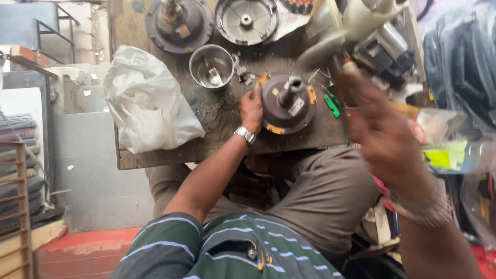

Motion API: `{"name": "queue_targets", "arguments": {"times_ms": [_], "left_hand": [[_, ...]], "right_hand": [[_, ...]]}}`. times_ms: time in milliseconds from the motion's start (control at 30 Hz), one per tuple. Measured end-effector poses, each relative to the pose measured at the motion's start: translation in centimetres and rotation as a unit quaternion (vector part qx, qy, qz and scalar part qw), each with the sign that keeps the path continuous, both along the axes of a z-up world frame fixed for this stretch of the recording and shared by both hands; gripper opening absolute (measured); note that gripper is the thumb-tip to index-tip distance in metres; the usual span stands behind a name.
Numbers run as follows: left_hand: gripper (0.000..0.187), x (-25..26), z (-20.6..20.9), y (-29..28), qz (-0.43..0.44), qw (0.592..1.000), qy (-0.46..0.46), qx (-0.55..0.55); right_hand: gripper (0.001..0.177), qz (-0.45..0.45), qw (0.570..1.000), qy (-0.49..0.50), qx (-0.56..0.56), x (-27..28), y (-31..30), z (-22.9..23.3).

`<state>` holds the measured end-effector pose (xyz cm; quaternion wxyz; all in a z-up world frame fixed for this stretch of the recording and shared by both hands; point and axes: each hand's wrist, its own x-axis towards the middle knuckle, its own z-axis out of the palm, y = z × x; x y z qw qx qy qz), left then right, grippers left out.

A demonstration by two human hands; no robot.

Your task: The person assembles the motor housing of a ceiling fan by placing the cover over the internal coils, hammering it into place using a hammer and a metal rod, and applying lubricant to the central shaft.

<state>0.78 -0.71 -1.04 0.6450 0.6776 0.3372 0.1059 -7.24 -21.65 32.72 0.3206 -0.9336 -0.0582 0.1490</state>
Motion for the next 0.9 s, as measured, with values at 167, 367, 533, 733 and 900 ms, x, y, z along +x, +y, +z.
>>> {"name": "queue_targets", "arguments": {"times_ms": [167, 367, 533, 733, 900], "left_hand": [[0.06, -1.1, 0.7, -0.3, 0.011, 0.999, -0.024, -0.038], [0.061, -0.9, 1.3, -0.2, 0.005, 1.0, 0.015, -0.012], [0.061, -1.6, 0.6, -0.4, -0.011, 0.999, 0.031, 0.021], [0.057, -1.5, 1.0, -0.4, 0.001, 1.0, -0.021, -0.014], [0.061, -1.1, -0.2, -0.5, -0.011, 1.0, -0.011, -0.015]], "right_hand": [[0.05, 0.083, 0.989, -0.109, 0.054, -0.5, -4.2, -3.2], [0.049, 0.088, 0.992, -0.081, -0.028, 2.8, -1.9, -9.5], [0.045, 0.1, 0.982, -0.116, 0.115, 2.5, -3.6, -5.3], [0.046, 0.148, 0.975, -0.151, 0.07, -2.6, -5.9, -5.0], [0.047, 0.156, 0.979, -0.126, -0.045, 0.5, -2.9, -10.2]]}}
